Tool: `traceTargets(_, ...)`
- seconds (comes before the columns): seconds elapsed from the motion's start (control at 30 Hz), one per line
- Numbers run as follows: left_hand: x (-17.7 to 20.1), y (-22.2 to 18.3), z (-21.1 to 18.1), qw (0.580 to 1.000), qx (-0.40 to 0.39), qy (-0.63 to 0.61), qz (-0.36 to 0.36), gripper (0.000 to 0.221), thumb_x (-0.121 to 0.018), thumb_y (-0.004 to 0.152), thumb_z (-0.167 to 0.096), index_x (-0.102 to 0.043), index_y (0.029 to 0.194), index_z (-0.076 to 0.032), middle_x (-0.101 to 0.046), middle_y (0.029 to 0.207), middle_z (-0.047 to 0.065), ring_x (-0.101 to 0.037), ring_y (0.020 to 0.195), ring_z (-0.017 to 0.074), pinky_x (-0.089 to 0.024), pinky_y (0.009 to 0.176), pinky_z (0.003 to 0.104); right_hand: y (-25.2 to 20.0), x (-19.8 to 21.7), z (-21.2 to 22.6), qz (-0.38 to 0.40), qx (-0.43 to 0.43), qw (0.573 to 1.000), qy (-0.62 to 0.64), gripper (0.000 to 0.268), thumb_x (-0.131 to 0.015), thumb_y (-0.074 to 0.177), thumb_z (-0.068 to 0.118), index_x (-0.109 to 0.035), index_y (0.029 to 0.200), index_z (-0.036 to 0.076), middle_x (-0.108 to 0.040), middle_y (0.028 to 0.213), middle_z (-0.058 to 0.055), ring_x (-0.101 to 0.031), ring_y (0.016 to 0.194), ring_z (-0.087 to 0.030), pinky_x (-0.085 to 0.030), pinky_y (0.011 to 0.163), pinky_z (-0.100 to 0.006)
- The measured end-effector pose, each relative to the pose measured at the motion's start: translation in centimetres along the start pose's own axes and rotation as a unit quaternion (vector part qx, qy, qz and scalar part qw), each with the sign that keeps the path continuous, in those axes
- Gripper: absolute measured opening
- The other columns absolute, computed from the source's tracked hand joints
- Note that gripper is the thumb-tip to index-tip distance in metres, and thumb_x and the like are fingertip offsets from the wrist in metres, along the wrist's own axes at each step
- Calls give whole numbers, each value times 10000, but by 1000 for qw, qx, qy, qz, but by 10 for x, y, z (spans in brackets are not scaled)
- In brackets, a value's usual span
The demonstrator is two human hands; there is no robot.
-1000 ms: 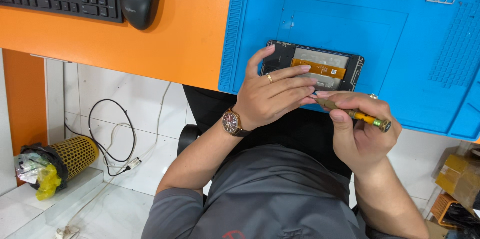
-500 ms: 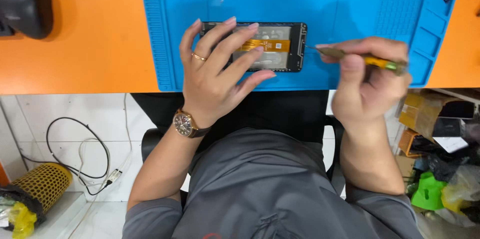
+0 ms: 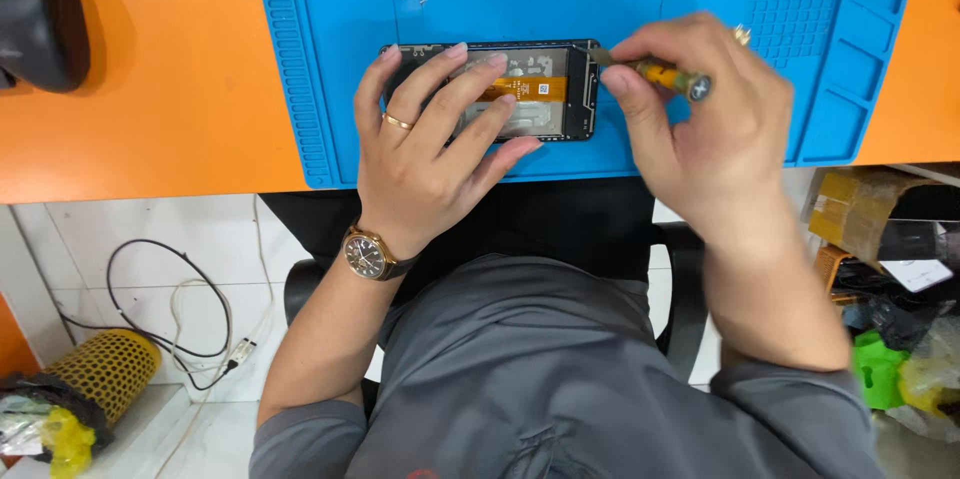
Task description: The person uses a yellow-handled screwdriver to work on the internal components of a disassembled smartphone placed on a blue mat. They repeatedly adjust the phone's position and use the tool to pry or manipulate parts near the battery and motherboard.
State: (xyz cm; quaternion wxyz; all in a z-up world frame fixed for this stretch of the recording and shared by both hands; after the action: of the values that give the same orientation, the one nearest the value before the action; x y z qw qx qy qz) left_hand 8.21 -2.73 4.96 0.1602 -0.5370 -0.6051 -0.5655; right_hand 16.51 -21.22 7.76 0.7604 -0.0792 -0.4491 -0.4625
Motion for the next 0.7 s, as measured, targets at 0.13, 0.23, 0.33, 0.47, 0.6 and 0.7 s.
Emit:
traceTargets(0.13,2,3,-1,1000,-8,3,-15,336,-888,1077,-440,-830,1083,-109,-758,1341,93,-710,1245,335,-425,1153,560,22,10,9,98,32,994,-26,124,-789,1227,65,-735,1289,-28,-685,1260,-200,-686,1069,-352,-519,822,-452)
traceTargets(0.23,5,4,-1,1000,-7,4,-15,335,-890,1069,-423,-814,1102,-99,-753,1337,106,-704,1246,335,-425,1151,546,38,14,18,184,69,978,-72,184,-813,1182,91,-769,1340,6,-697,1323,-169,-670,951,-314,-552,770,-445)
traceTargets(0.33,5,1,1,1000,-5,-2,-13,350,-916,1049,-401,-782,1130,-88,-749,1330,117,-694,1257,330,-446,1143,544,46,6,21,245,89,954,-145,272,-774,1160,175,-760,1417,84,-732,1315,-109,-673,831,-258,-569,693,-432)
traceTargets(0.47,5,-1,0,999,-7,-12,-31,355,-900,1038,-385,-733,1125,-85,-735,1294,112,-699,1229,319,-501,1113,521,52,2,20,253,103,931,-241,428,-715,1176,216,-729,1604,193,-753,1269,20,-761,1009,-216,-590,716,-392)
traceTargets(0.6,8,-3,2,998,8,-6,-59,341,-851,1040,-415,-756,1074,-88,-736,1260,129,-693,1215,318,-512,1113,504,53,-12,13,284,132,926,-211,453,-686,1153,123,-680,1606,132,-726,1284,-123,-753,1102,-321,-603,845,-449)
traceTargets(0.7,5,-7,3,998,8,-19,-64,306,-836,1058,-393,-778,1089,-94,-700,1317,100,-678,1255,302,-528,1119,509,53,-16,6,291,106,942,-128,380,-645,1165,50,-702,1538,3,-690,1242,-260,-733,1065,-381,-588,858,-501)
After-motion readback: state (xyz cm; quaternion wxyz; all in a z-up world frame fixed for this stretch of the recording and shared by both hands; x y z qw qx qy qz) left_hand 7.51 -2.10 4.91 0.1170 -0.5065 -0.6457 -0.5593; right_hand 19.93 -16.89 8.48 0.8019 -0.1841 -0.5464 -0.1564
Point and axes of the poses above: each hand's wrist, its own y-axis towards the middle knuckle, its own x-axis out of the back of the hand, z = x × y, the point moved 8 cm from there along y, towards the middle knuckle
